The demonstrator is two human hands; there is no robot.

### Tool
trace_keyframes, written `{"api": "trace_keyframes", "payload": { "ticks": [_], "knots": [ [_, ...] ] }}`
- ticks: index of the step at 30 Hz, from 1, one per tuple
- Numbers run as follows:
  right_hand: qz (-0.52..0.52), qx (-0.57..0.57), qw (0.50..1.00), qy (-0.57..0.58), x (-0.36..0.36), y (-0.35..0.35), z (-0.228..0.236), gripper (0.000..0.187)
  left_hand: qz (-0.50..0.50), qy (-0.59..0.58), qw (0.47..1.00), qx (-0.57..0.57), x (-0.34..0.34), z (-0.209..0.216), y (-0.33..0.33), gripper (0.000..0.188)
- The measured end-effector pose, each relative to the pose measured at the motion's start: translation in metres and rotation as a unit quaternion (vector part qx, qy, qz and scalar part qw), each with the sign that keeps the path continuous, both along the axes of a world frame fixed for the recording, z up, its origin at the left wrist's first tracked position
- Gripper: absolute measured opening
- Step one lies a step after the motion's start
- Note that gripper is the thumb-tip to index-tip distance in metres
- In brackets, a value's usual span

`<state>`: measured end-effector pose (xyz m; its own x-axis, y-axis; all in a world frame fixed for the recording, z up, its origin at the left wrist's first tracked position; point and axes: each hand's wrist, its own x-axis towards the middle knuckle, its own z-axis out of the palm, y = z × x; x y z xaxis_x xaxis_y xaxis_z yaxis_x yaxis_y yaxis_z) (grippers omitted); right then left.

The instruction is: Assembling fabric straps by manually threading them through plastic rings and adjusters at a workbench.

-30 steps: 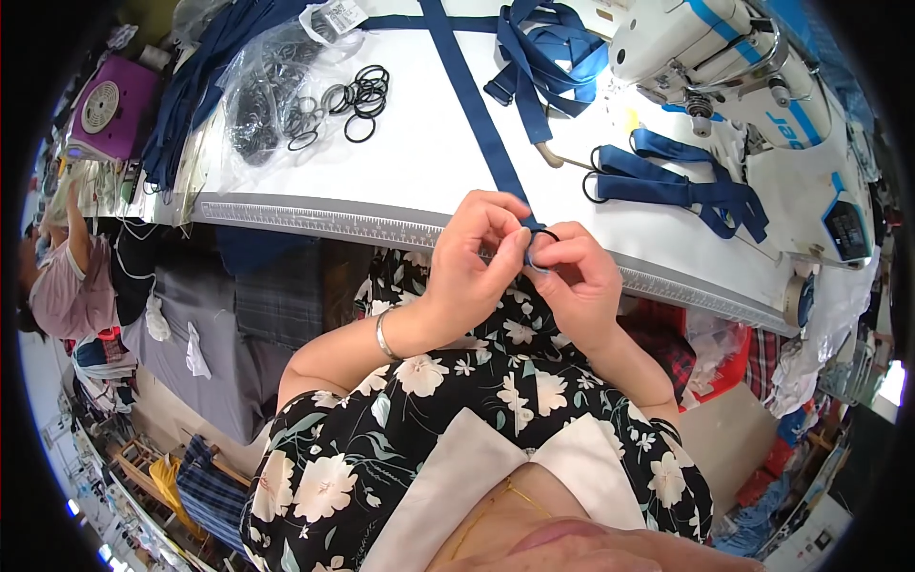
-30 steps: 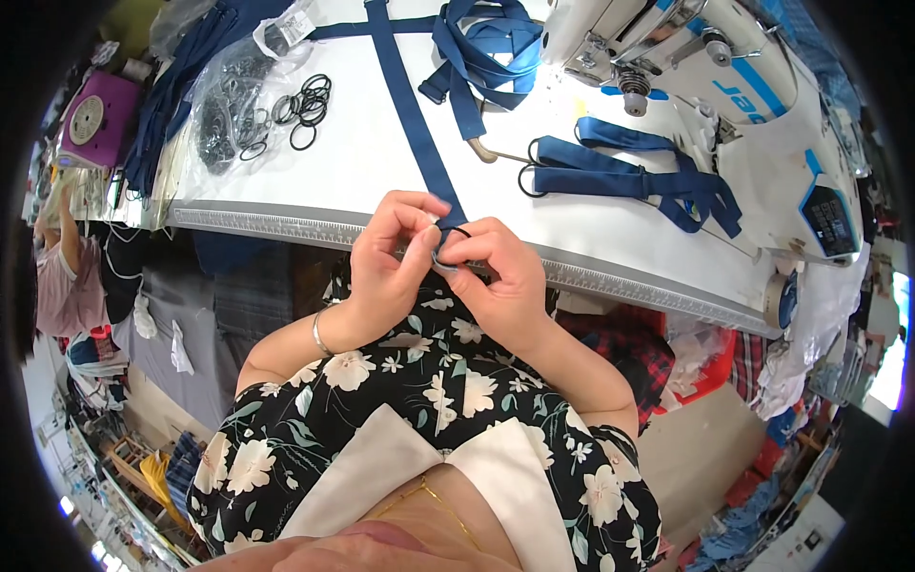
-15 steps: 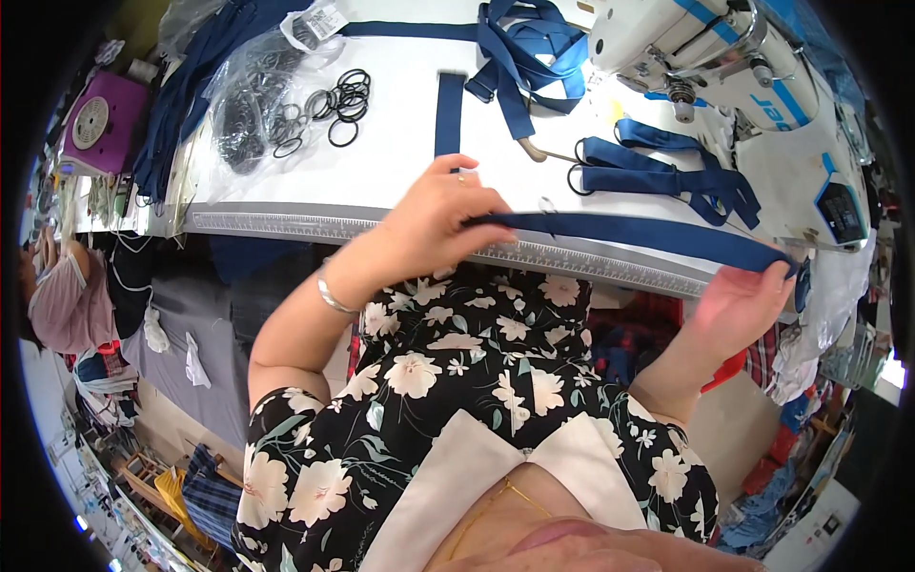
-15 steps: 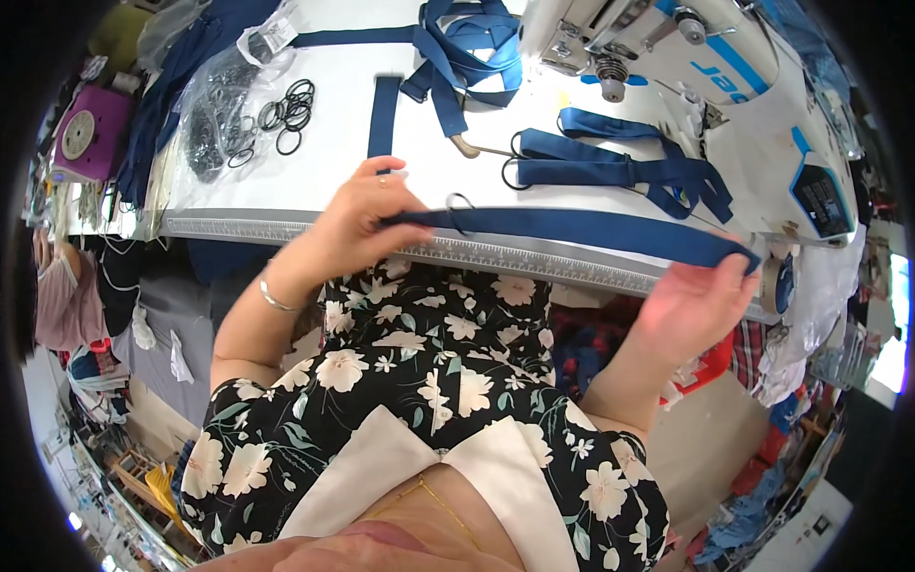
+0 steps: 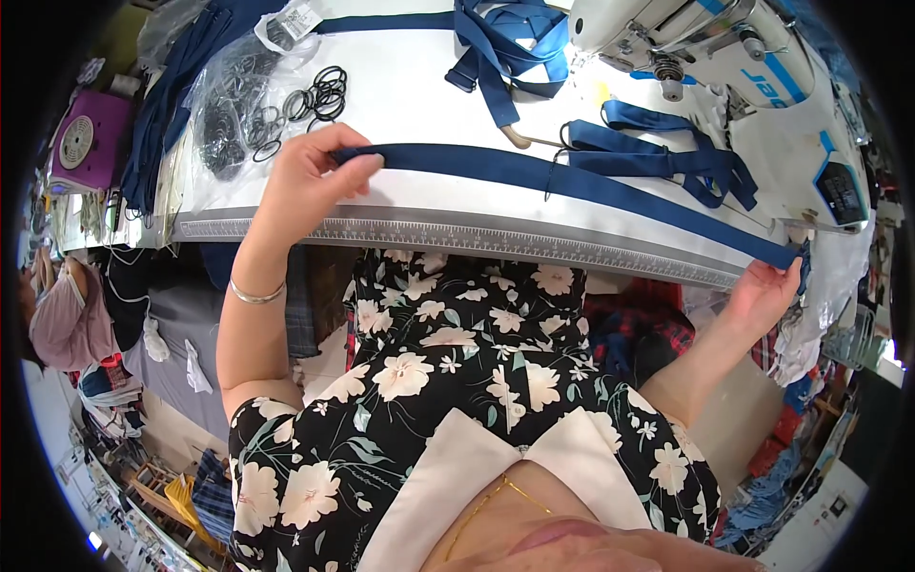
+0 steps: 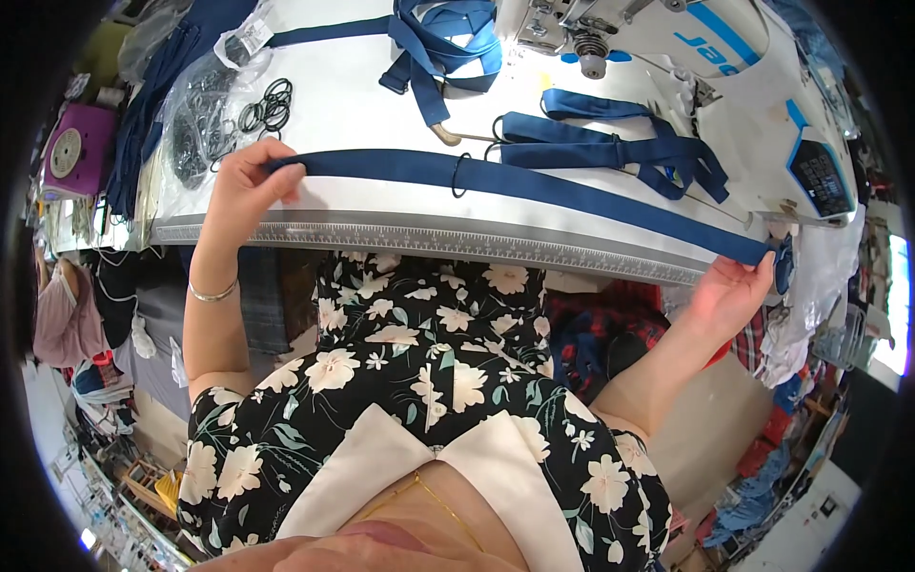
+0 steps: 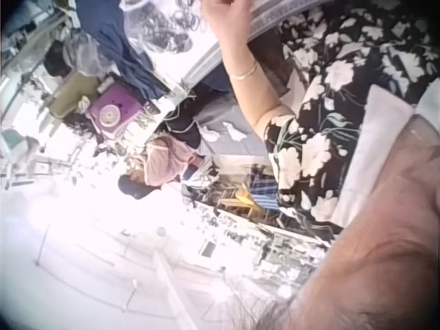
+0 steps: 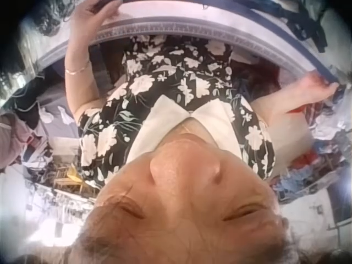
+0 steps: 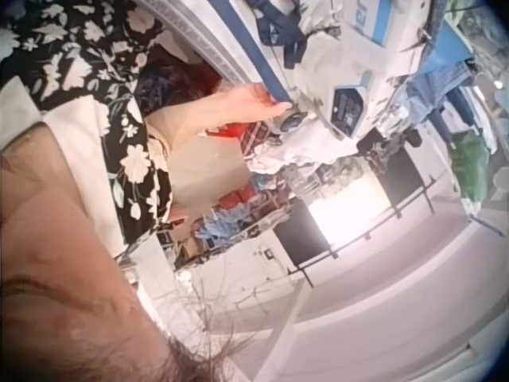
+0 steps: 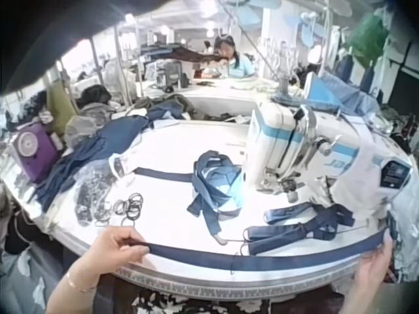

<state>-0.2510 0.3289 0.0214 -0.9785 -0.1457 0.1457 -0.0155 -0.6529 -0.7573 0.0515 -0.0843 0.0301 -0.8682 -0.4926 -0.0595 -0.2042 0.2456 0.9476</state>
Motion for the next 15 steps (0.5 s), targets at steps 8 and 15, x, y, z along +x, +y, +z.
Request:
{"api": "trace_keyframes", "payload": {
  "ticks": [8, 15],
  "knots": [
    [0.267, -0.145, 0.952, -0.019, 0.043, -0.018, 0.013, 0.017, 0.133, 0.224, 0.923, 0.282, -0.003, -0.001, 0.011, 0.008],
    [0.481, -0.158, 0.862, 0.029, 0.099, -0.073, 0.018, 0.015, 0.076, 0.193, 0.940, 0.272, -0.018, 0.013, 0.059, 0.019]
  ]
}}
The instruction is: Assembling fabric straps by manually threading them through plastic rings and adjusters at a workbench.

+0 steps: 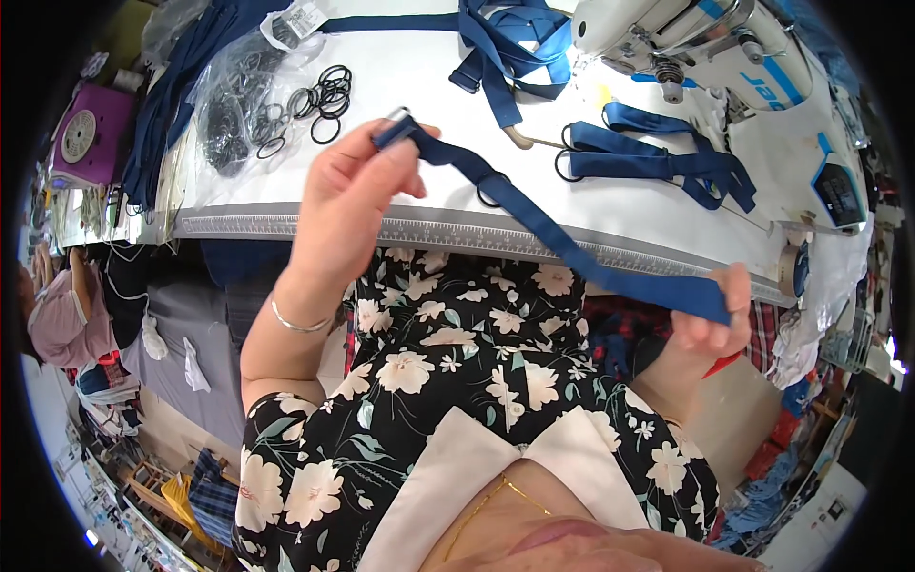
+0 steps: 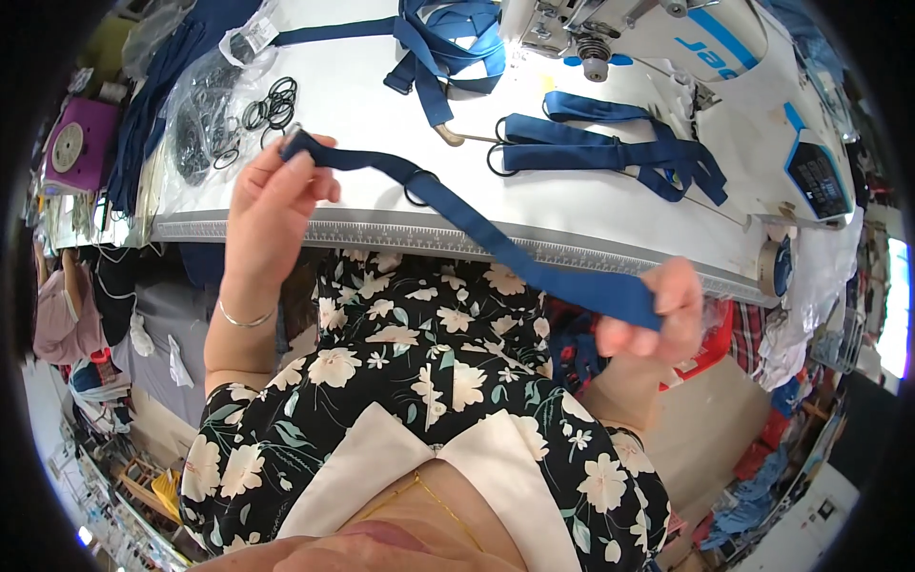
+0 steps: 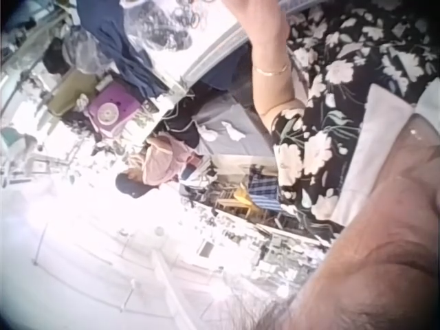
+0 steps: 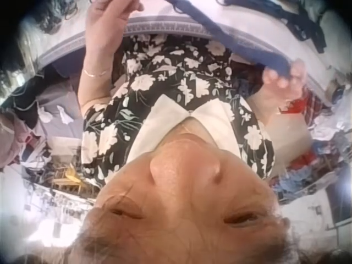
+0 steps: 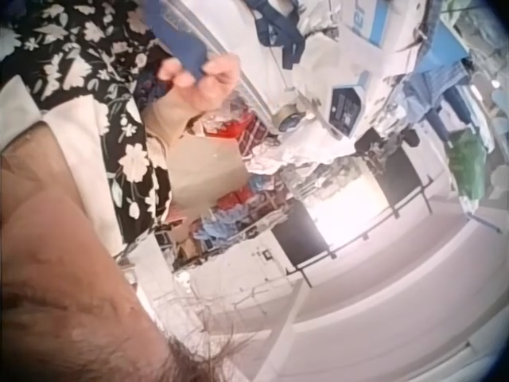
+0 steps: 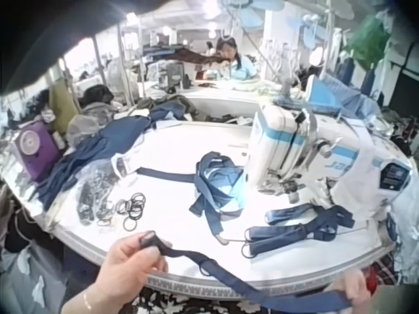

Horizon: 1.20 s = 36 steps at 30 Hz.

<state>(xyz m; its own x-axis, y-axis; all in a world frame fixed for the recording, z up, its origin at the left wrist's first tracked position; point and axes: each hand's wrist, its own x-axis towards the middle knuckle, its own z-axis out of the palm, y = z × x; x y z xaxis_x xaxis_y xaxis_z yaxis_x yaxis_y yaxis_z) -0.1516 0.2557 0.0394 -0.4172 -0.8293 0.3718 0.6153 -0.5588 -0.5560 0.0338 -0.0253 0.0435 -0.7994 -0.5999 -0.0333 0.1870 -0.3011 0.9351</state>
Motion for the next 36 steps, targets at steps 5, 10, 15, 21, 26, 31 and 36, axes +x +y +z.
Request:
{"api": "trace_keyframes", "payload": {
  "ticks": [5, 10, 15, 21, 26, 31, 36],
  "knots": [
    [-0.015, 0.184, 0.977, 0.110, 0.044, -0.037, 0.010, 0.015, -0.095, -0.001, 0.991, -0.099, -0.018, -0.006, 0.026, 0.020],
    [-0.095, 0.262, 0.914, 0.294, 0.046, -0.067, -0.001, 0.011, -0.078, -0.024, 0.947, -0.312, -0.024, -0.014, 0.041, 0.022],
    [-0.175, 0.260, 0.900, 0.303, 0.048, -0.087, -0.007, 0.006, -0.048, -0.001, 0.967, -0.251, -0.028, -0.018, 0.055, 0.009],
    [-0.126, 0.376, 0.871, 0.289, 0.047, -0.086, -0.006, 0.011, -0.039, 0.000, 0.979, -0.201, -0.028, -0.024, 0.063, 0.005],
    [-0.121, 0.407, 0.866, 0.263, 0.047, -0.084, -0.002, 0.010, -0.026, 0.043, 0.971, -0.233, -0.030, -0.029, 0.065, 0.003],
    [-0.149, 0.395, 0.874, 0.239, 0.049, -0.082, -0.004, 0.011, -0.016, 0.036, 0.967, -0.253, -0.030, -0.028, 0.069, 0.005],
    [-0.192, 0.326, 0.912, 0.160, 0.057, -0.085, -0.007, 0.014, -0.017, 0.030, 0.966, -0.255, -0.030, -0.033, 0.076, 0.008]
  ]
}}
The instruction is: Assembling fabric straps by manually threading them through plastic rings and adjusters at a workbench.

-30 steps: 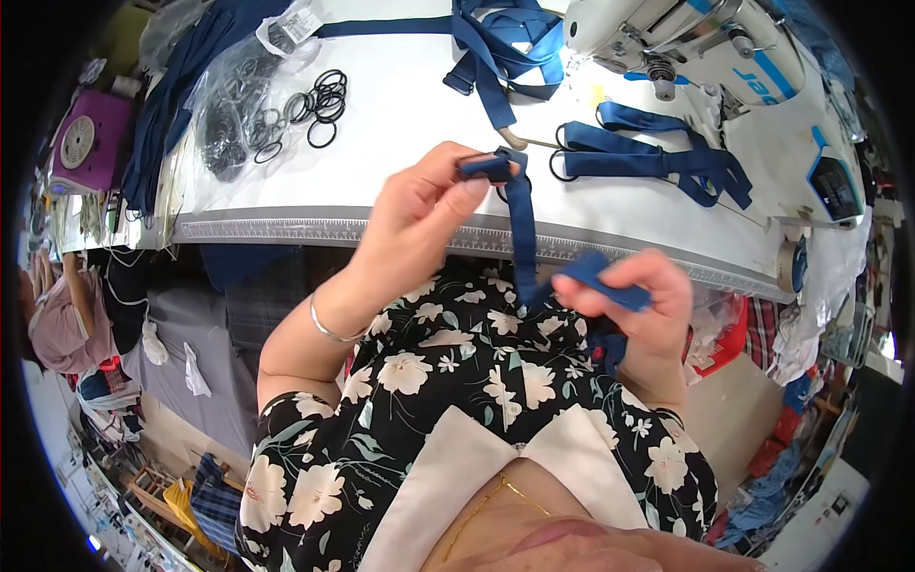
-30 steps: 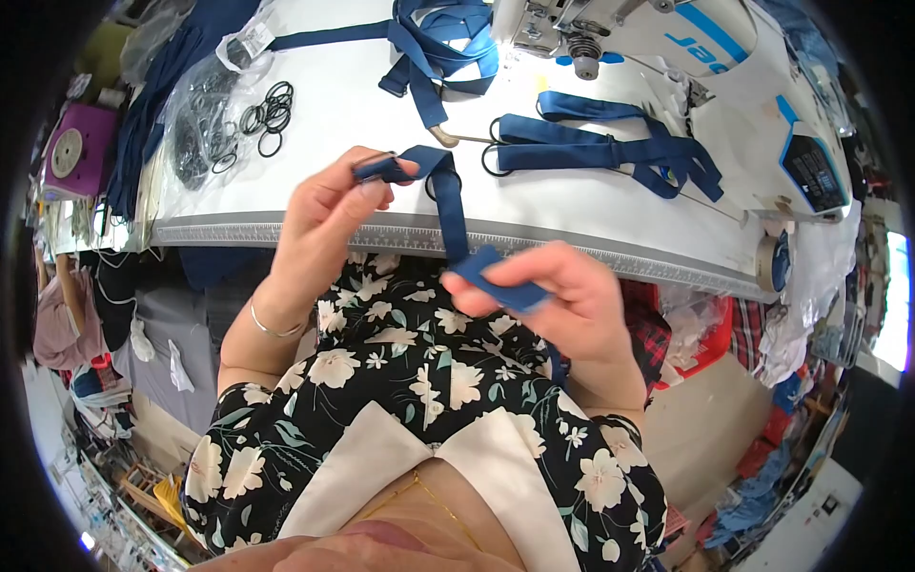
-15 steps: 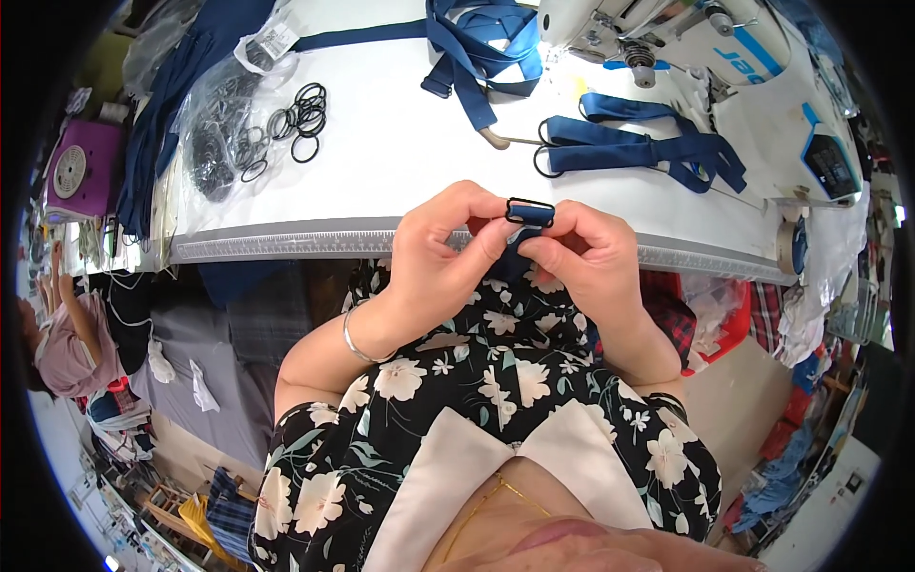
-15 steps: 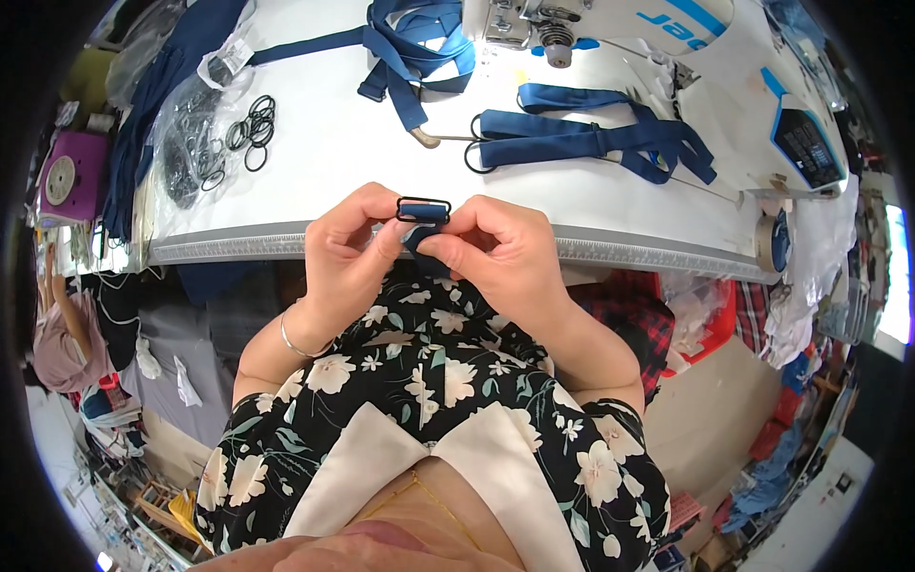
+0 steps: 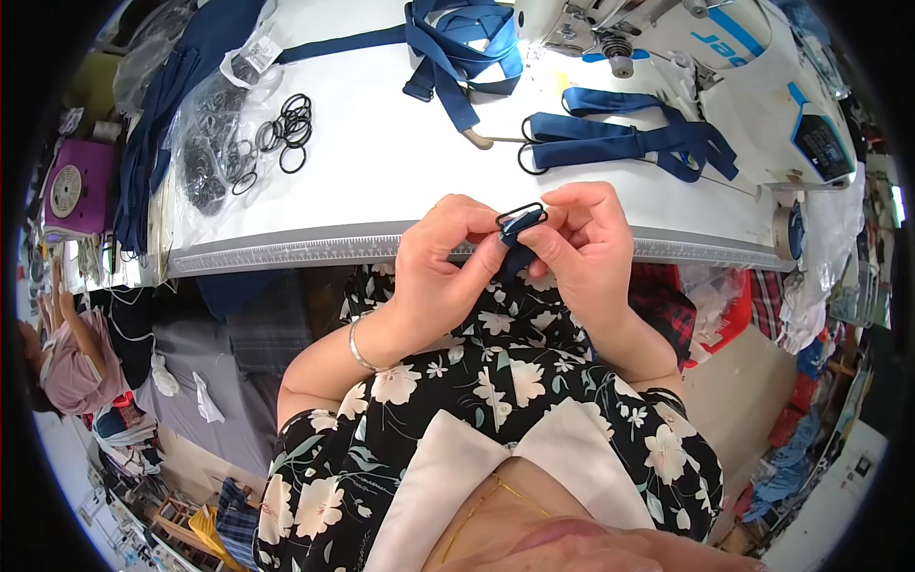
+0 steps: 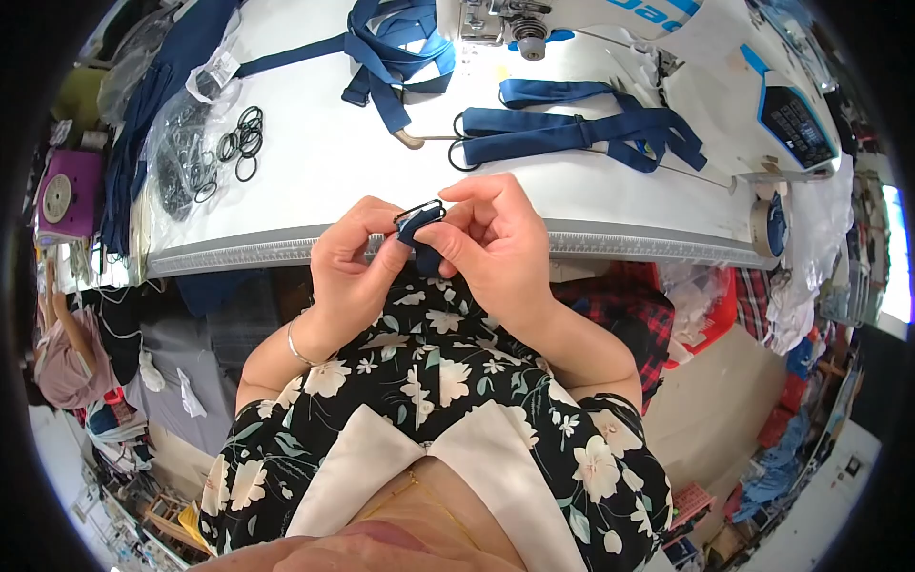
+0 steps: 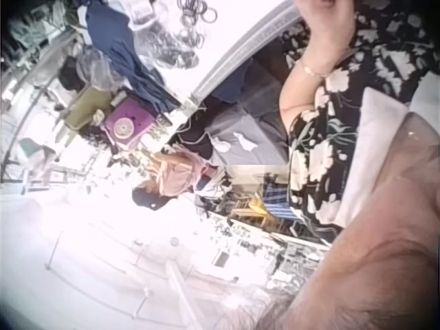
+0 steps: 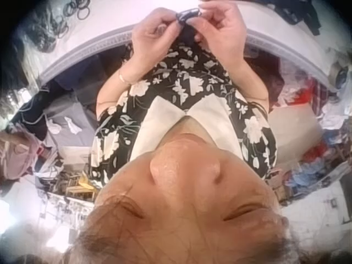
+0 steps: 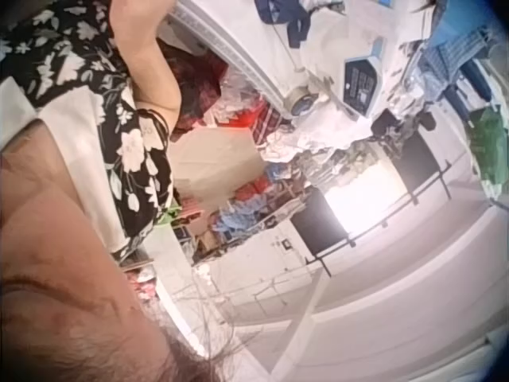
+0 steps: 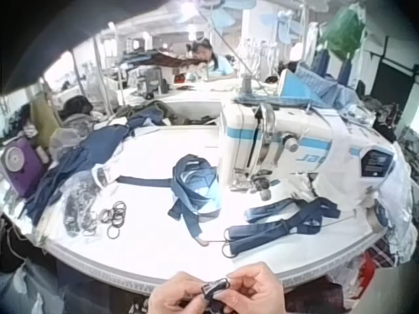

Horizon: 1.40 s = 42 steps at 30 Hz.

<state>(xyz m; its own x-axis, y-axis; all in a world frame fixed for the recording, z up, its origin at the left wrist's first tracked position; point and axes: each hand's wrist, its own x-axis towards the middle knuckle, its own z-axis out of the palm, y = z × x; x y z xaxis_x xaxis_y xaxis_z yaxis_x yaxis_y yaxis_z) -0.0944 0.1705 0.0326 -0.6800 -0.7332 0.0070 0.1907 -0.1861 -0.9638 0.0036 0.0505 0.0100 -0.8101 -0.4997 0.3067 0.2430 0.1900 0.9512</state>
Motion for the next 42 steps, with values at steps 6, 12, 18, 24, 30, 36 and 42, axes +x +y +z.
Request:
{"api": "trace_keyframes", "payload": {
  "ticks": [6, 12, 18, 24, 30, 36, 42],
  "knots": [
    [0.007, 0.003, 0.999, 0.050, 0.001, 0.003, -0.002, 0.010, -0.057, -0.026, 0.998, 0.005, 0.005, -0.001, 0.000, 0.012],
    [0.003, -0.028, 0.997, -0.070, -0.002, 0.001, -0.001, 0.007, -0.075, -0.027, 0.996, 0.043, 0.001, -0.007, 0.005, 0.012],
    [-0.102, -0.084, 0.979, -0.155, -0.016, -0.004, 0.005, 0.008, -0.240, -0.034, 0.928, 0.284, -0.001, -0.014, 0.014, 0.008],
    [-0.130, -0.149, 0.977, -0.081, -0.050, -0.007, 0.027, 0.018, -0.362, -0.116, 0.849, 0.368, 0.003, -0.027, 0.013, 0.017],
    [-0.179, -0.174, 0.967, -0.054, -0.084, 0.012, 0.037, 0.026, -0.371, -0.127, 0.850, 0.353, 0.006, -0.031, 0.013, 0.018],
    [-0.064, -0.290, 0.946, -0.130, -0.089, 0.030, 0.043, 0.027, -0.260, -0.152, 0.923, 0.240, 0.013, -0.028, 0.006, 0.014],
    [0.176, -0.182, 0.946, -0.201, -0.045, 0.043, 0.025, 0.018, -0.042, 0.002, 0.997, -0.059, 0.012, -0.023, -0.014, 0.012]
  ]
}}
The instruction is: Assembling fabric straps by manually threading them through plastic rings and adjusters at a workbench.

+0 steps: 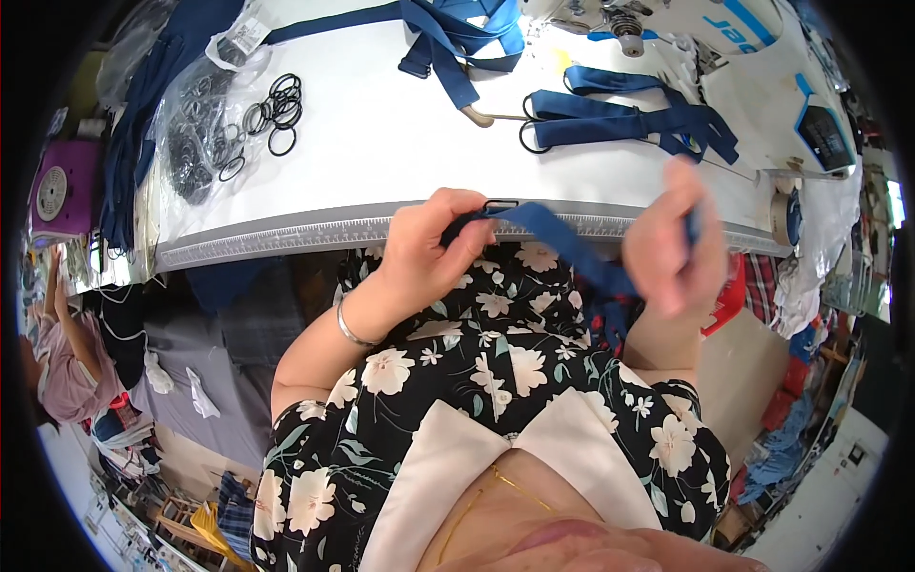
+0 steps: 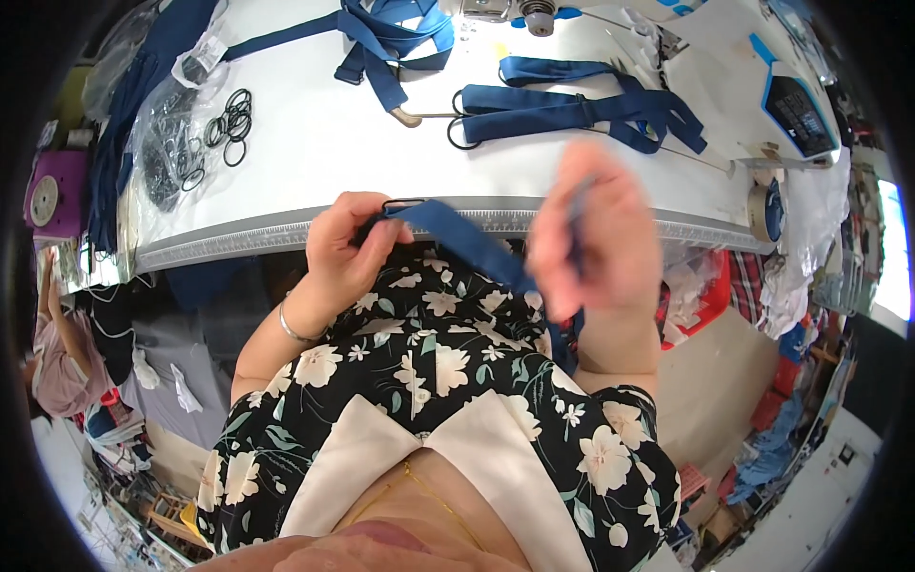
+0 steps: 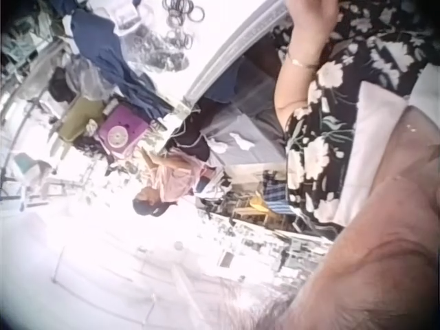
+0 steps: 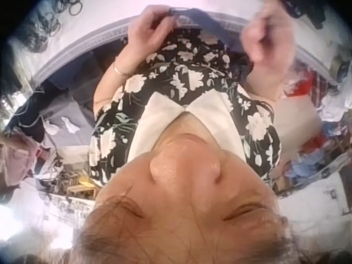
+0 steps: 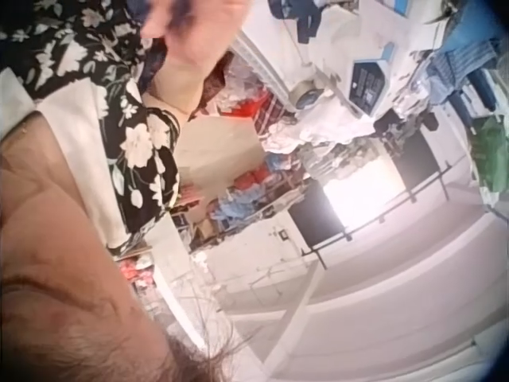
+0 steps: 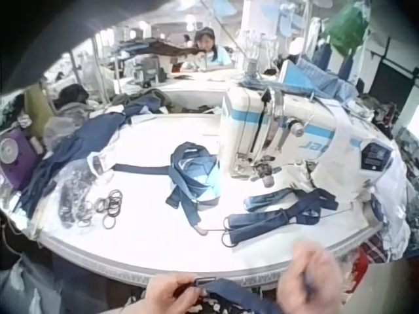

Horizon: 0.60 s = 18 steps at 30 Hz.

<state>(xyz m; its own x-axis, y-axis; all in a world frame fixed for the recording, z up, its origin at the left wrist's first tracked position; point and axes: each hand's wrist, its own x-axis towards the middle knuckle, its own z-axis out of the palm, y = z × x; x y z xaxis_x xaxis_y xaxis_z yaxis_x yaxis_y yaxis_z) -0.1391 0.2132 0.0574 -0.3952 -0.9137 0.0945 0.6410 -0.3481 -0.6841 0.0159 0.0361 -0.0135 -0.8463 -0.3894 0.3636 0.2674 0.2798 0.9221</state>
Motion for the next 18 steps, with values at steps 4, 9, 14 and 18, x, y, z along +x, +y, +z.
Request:
{"api": "trace_keyframes", "payload": {
  "ticks": [4, 9, 14, 18],
  "knots": [
    [0.100, 0.238, 0.966, 0.010, 0.026, -0.015, -0.005, 0.012, 0.030, 0.047, 0.987, -0.151, -0.005, 0.006, -0.010, 0.021],
    [0.135, 0.251, 0.959, -0.011, 0.028, -0.031, -0.025, 0.018, 0.021, 0.080, 0.978, -0.191, -0.007, 0.012, -0.005, 0.026],
    [0.127, 0.251, 0.959, -0.026, 0.027, -0.035, -0.029, 0.021, 0.029, 0.113, 0.965, -0.233, -0.009, 0.009, -0.004, 0.029],
    [0.093, 0.245, 0.964, -0.044, 0.030, -0.036, -0.031, 0.021, 0.035, 0.129, 0.951, -0.280, -0.009, 0.004, -0.005, 0.031]
  ]
}}
